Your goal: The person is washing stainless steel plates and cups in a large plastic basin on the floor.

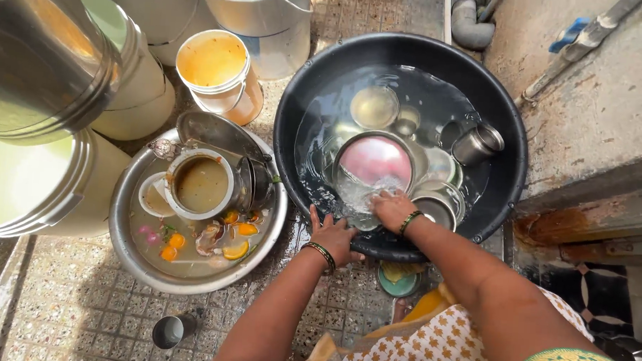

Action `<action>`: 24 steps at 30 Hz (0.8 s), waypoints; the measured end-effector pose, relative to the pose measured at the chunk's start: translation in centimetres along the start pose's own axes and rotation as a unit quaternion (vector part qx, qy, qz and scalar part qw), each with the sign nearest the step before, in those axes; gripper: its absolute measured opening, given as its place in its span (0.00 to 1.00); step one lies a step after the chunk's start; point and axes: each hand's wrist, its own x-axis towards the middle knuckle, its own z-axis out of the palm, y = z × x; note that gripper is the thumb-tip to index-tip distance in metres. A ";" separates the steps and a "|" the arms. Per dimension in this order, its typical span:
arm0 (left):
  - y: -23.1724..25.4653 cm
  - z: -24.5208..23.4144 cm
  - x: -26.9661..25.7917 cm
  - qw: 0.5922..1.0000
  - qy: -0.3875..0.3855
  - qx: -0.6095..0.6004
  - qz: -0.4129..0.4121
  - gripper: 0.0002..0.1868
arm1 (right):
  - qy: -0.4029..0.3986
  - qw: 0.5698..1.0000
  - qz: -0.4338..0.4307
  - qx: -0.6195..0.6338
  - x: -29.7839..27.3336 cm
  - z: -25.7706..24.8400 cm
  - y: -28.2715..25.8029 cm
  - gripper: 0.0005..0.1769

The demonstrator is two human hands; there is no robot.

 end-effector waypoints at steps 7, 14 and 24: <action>0.1 0.3 0.1 1.000 0.001 0.011 -0.003 0.41 | 0.238 0.958 0.028 0.156 -0.7 -5.4 0.5 0.23; 0.4 0.5 -0.2 1.000 -0.021 0.017 -0.015 0.41 | 0.293 0.932 0.012 0.214 -4.5 -2.5 1.9 0.21; -0.2 0.4 0.3 1.000 -0.011 0.008 -0.008 0.42 | 0.230 0.923 0.183 0.249 -3.6 -7.5 6.0 0.14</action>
